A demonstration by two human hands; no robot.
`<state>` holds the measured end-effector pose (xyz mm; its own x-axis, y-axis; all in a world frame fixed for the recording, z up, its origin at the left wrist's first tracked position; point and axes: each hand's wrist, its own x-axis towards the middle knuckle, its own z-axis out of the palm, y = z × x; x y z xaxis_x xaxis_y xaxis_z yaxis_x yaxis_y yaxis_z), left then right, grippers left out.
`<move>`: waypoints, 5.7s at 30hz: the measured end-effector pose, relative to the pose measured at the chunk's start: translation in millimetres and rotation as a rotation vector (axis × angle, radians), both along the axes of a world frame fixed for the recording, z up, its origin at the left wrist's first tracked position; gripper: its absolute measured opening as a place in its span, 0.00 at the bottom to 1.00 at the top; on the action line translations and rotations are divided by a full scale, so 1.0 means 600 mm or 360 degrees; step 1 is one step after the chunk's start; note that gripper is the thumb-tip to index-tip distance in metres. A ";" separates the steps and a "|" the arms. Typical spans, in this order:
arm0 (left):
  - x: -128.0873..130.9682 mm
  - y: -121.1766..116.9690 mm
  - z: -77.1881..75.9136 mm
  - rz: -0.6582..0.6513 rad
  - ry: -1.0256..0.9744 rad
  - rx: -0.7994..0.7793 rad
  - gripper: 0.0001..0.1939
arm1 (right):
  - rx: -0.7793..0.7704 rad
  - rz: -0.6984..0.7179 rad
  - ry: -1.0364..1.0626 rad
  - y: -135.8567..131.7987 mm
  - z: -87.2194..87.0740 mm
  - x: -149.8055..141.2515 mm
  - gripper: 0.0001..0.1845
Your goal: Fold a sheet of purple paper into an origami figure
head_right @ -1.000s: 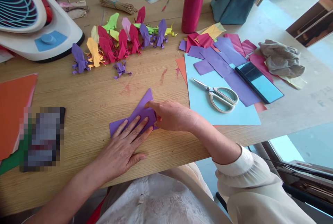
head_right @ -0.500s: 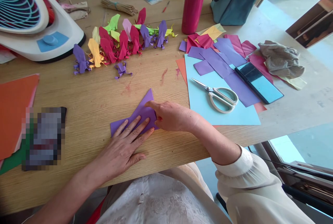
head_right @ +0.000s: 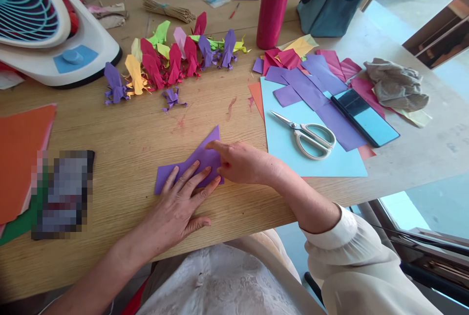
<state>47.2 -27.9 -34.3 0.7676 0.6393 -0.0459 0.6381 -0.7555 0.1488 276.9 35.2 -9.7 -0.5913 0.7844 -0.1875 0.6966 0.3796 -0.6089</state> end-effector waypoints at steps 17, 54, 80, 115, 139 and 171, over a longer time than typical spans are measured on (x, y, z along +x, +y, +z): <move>-0.003 0.001 -0.009 -0.0073 -0.0018 0.0040 0.37 | 0.0650 0.0027 0.0304 0.030 -0.064 0.014 0.31; 0.000 0.028 -0.012 -0.0149 -0.0060 -0.0038 0.37 | 0.0788 -0.0049 -0.0185 0.017 -0.058 -0.004 0.23; 0.040 0.072 -0.005 0.0322 -0.0593 -0.0085 0.19 | 0.0841 -0.0068 -0.0102 0.019 -0.069 -0.001 0.23; 0.047 0.109 0.012 0.0488 -0.0432 -0.0214 0.08 | 0.0817 -0.0074 -0.0096 0.019 -0.068 -0.003 0.23; 0.051 0.119 0.004 0.0415 -0.0698 -0.0450 0.19 | 0.0845 -0.0077 -0.0073 0.019 -0.070 -0.002 0.23; 0.055 0.141 0.031 0.0504 -0.0549 -0.0914 0.22 | 0.0872 -0.0078 -0.0046 0.020 -0.074 -0.001 0.23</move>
